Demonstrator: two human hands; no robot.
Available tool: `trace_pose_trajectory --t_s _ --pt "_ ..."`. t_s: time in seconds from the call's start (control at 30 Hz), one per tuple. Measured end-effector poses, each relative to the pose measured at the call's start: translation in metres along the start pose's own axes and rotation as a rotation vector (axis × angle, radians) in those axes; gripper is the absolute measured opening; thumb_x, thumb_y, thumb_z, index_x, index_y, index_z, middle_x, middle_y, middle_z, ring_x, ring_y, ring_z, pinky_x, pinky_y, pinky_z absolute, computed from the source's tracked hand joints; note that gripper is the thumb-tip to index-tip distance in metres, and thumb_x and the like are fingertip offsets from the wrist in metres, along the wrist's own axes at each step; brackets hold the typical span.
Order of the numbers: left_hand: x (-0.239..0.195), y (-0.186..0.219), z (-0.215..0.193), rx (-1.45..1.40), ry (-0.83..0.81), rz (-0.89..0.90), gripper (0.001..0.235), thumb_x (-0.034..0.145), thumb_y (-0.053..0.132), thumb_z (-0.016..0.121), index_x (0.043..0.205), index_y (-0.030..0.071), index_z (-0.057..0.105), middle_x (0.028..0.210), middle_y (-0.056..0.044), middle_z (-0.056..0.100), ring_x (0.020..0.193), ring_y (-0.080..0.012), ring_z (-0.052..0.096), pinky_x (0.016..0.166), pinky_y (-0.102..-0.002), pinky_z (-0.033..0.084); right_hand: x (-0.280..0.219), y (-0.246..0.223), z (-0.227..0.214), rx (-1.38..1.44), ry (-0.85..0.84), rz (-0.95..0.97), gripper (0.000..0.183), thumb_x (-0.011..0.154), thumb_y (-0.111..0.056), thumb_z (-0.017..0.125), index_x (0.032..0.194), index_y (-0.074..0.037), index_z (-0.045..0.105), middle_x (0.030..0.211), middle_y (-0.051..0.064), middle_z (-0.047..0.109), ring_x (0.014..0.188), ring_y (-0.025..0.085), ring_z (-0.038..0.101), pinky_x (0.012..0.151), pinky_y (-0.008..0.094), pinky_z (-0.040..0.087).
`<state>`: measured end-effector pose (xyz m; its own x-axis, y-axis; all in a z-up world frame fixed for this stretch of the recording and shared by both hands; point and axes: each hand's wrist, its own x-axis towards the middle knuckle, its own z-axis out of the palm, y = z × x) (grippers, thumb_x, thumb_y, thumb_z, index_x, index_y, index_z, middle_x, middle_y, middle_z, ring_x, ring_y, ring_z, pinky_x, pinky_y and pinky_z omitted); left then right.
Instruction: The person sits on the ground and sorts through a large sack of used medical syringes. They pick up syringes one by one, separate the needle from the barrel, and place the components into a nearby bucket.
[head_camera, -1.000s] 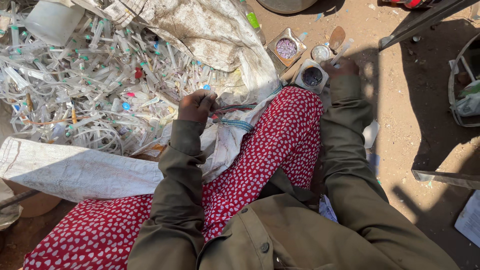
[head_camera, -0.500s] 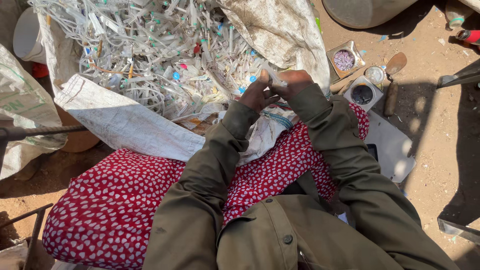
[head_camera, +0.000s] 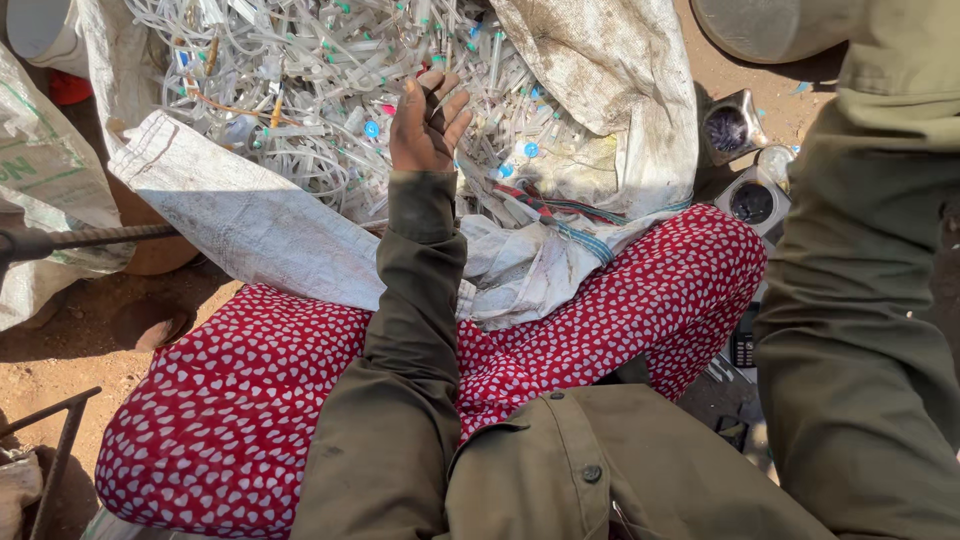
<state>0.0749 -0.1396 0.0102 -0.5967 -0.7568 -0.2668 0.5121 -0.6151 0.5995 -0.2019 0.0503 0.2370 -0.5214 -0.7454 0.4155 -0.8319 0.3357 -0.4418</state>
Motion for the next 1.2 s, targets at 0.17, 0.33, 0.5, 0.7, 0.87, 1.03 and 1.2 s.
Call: trace_pose_trajectory --t_s 0.17,0.33,0.5,0.7,0.87,1.03,1.2 --pt "-0.001 -0.002 -0.008 -0.028 0.063 0.024 0.064 0.103 0.049 0.054 0.140 -0.004 0.053 0.133 -0.020 0.064 0.108 -0.0245 0.069 0.091 -0.039 0.058 -0.052 0.027 0.176 -0.036 -0.546 -0.037 0.018 0.094 -0.024 0.072 0.092 -0.007 0.076 0.085 0.022 0.070 0.084 0.045 0.065 0.075 0.055 0.051" --pt "-0.003 0.002 -0.010 -0.091 0.069 0.061 0.053 0.105 0.044 0.054 0.132 -0.003 0.057 0.125 -0.018 0.067 0.101 -0.0219 0.070 0.086 -0.037 0.060 -0.102 0.046 0.292 -0.130 -0.697 0.146 0.018 0.093 -0.015 0.068 0.107 -0.003 0.070 0.102 0.027 0.069 0.097 0.046 0.066 0.088 0.052 0.053" --pt "0.010 -0.008 -0.023 -0.146 0.076 0.054 0.050 0.108 0.041 0.055 0.129 -0.004 0.060 0.118 -0.015 0.069 0.099 -0.0205 0.070 0.086 -0.034 0.059 -0.124 0.097 0.352 -0.251 -0.665 0.045 0.033 0.080 -0.009 0.073 0.111 0.001 0.065 0.117 0.028 0.061 0.095 0.047 0.065 0.079 0.052 0.054" --pt "0.029 -0.048 -0.035 -0.060 0.088 0.030 0.041 0.108 0.034 0.052 0.124 -0.002 0.062 0.110 -0.013 0.070 0.094 -0.0176 0.069 0.082 -0.031 0.058 -0.101 0.048 0.328 -0.266 -0.712 -0.007 0.021 0.088 -0.016 0.066 0.105 -0.004 0.069 0.109 0.023 0.066 0.100 0.044 0.066 0.086 0.051 0.054" --pt "0.028 -0.082 -0.045 1.022 -0.002 0.741 0.030 0.109 0.025 0.053 0.129 0.004 0.062 0.120 -0.023 0.070 0.113 -0.0371 0.068 0.098 -0.042 0.055 -0.072 -0.002 0.244 0.004 -0.675 -0.030 0.030 0.088 -0.023 0.073 0.112 -0.005 0.071 0.100 0.024 0.072 0.092 0.041 0.068 0.081 0.045 0.054" --pt "0.017 -0.108 -0.024 1.200 -0.295 0.188 0.038 0.091 0.029 0.070 0.115 -0.001 0.067 0.098 -0.024 0.072 0.089 -0.0381 0.070 0.077 -0.045 0.055 -0.080 -0.003 0.204 0.689 -0.650 0.452 0.026 0.094 -0.018 0.075 0.111 0.002 0.073 0.085 0.015 0.069 0.074 0.022 0.063 0.065 0.035 0.048" --pt "0.004 -0.125 0.005 1.069 -0.482 -0.262 0.025 0.091 0.026 0.067 0.096 0.002 0.073 0.074 -0.007 0.074 0.060 -0.0175 0.070 0.057 -0.035 0.058 -0.127 0.032 0.191 0.896 -0.494 0.544 0.034 0.086 -0.022 0.076 0.112 -0.001 0.071 0.089 0.007 0.070 0.076 0.015 0.064 0.065 0.029 0.052"
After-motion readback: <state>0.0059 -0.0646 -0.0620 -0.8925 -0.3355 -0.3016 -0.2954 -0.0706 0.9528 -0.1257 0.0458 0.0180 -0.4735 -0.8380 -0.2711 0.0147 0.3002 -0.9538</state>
